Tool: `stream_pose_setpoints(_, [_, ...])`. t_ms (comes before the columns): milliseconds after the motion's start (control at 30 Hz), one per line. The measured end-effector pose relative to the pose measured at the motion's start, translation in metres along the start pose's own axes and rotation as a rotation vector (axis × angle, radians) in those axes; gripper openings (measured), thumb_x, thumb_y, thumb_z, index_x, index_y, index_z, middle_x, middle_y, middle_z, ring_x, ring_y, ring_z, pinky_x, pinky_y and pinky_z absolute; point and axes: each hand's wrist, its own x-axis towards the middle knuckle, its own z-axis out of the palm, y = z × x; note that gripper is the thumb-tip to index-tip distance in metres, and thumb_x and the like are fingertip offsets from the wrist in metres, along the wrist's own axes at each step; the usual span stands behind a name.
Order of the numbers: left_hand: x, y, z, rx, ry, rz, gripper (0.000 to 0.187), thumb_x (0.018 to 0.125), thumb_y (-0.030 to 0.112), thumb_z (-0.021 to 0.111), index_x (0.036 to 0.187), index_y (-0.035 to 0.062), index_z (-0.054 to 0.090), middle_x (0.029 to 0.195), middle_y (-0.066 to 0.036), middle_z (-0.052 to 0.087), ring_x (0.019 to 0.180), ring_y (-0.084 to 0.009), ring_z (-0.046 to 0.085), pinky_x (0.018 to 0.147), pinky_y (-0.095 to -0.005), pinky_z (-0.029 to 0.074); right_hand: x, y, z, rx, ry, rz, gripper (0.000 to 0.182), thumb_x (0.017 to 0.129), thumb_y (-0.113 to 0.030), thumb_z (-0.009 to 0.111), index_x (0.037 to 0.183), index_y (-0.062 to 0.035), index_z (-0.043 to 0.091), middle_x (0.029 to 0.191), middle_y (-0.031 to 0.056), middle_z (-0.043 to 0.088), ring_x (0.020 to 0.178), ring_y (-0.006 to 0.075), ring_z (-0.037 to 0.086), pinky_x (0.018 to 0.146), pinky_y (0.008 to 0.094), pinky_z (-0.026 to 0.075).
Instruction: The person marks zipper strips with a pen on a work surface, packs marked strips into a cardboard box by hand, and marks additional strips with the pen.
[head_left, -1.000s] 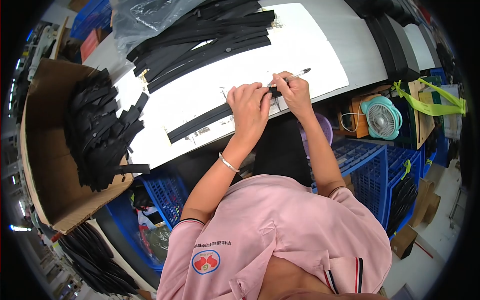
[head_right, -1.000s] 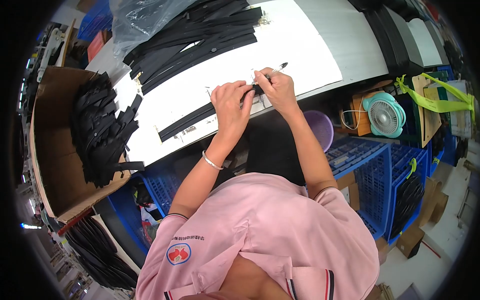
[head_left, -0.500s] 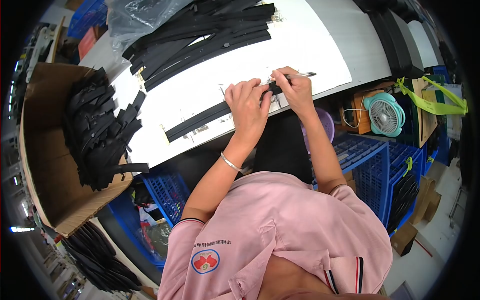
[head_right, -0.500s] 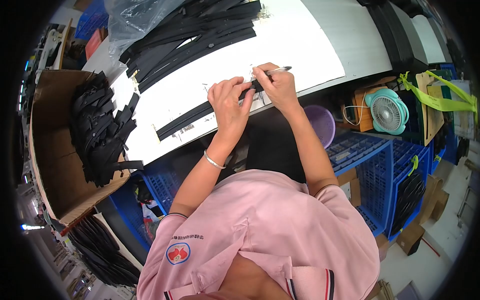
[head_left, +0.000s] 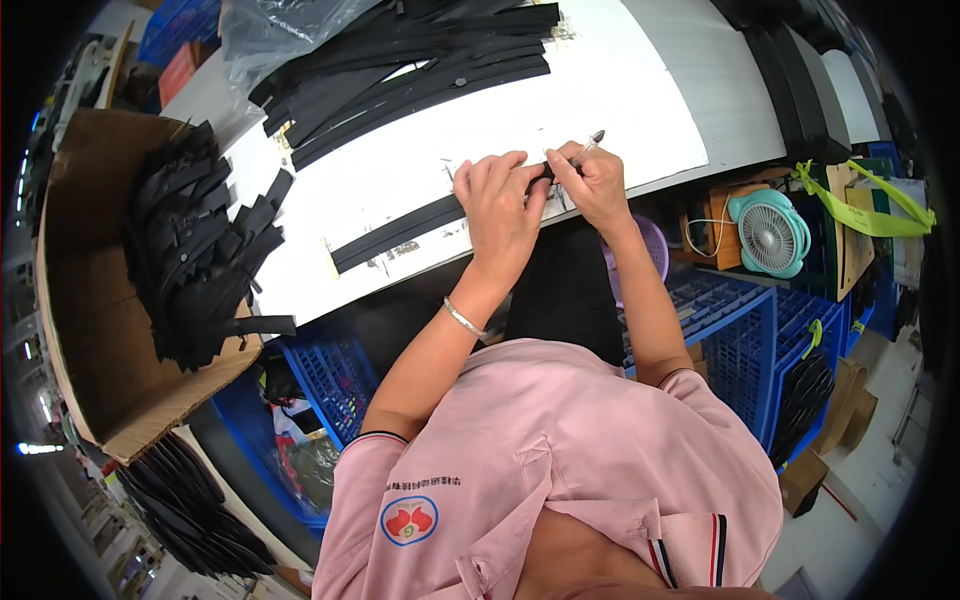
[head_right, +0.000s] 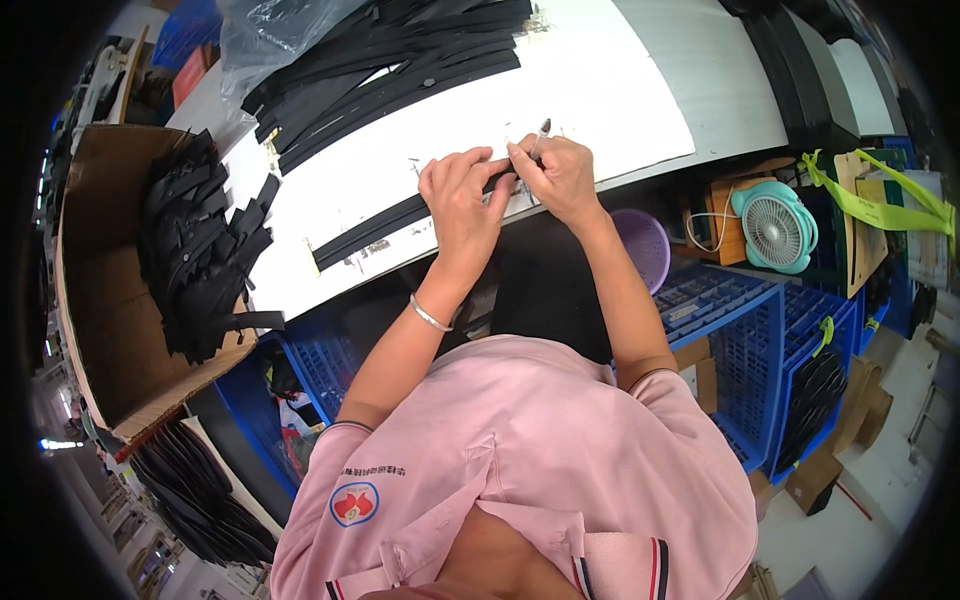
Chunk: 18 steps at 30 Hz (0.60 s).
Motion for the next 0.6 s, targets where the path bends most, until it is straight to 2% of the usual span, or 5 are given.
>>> stream_pose_setpoints(167, [-0.001, -0.002, 0.002, -0.001, 0.002, 0.005, 0.017, 0.08, 0.012, 0.078, 0.096, 0.0084, 0.075, 0.111, -0.004, 0.068, 0.112, -0.0249, 0.058, 0.108, -0.0486, 0.03, 0.001, -0.001, -0.003, -0.058, -0.035, -0.025, 0.021, 0.091, -0.014, 0.069, 0.072, -0.0031, 0.068, 0.061, 0.0083, 0.061, 0.054, 0.0219, 0.057, 0.054, 0.0349, 0.042])
stream_pose_setpoints(267, [-0.004, -0.002, -0.003, 0.034, -0.019, 0.023, 0.022, 0.081, 0.012, 0.077, 0.103, 0.0088, 0.074, 0.121, -0.006, 0.064, 0.118, -0.0264, 0.055, 0.11, -0.0505, 0.029, -0.002, 0.007, -0.002, 0.035, -0.042, 0.027, 0.021, 0.091, -0.014, 0.068, 0.074, -0.0027, 0.069, 0.062, 0.0082, 0.063, 0.053, 0.0204, 0.057, 0.054, 0.0344, 0.043])
stream_pose_setpoints(333, [-0.011, 0.006, -0.014, 0.098, -0.035, 0.004, 0.038, 0.085, 0.012, 0.073, 0.122, 0.0099, 0.068, 0.142, -0.012, 0.053, 0.133, -0.0324, 0.046, 0.113, -0.0556, 0.022, -0.006, 0.006, -0.004, 0.248, -0.034, 0.189, 0.022, 0.096, -0.011, 0.065, 0.078, 0.0015, 0.067, 0.063, 0.0045, 0.063, 0.058, 0.0105, 0.06, 0.056, 0.0274, 0.046])
stream_pose_setpoints(467, [-0.028, 0.003, -0.02, 0.094, -0.137, -0.034, 0.038, 0.091, 0.015, 0.069, 0.128, 0.0095, 0.065, 0.146, -0.015, 0.051, 0.138, -0.035, 0.041, 0.112, -0.0647, 0.018, -0.01, 0.006, -0.005, 0.335, 0.113, 0.182, 0.024, 0.099, -0.007, 0.061, 0.078, 0.0039, 0.064, 0.07, 0.0039, 0.062, 0.061, 0.0086, 0.059, 0.056, 0.0246, 0.047])
stream_pose_setpoints(600, [0.0, -0.015, -0.019, 0.085, -0.178, -0.006, 0.035, 0.096, 0.019, 0.064, 0.129, 0.0077, 0.064, 0.146, -0.017, 0.048, 0.141, -0.0366, 0.039, 0.112, -0.0702, 0.017, -0.014, 0.012, -0.004, 0.259, 0.205, 0.157, 0.024, 0.1, -0.009, 0.061, 0.079, 0.0032, 0.064, 0.071, 0.0039, 0.061, 0.061, 0.0068, 0.055, 0.056, 0.0219, 0.05])
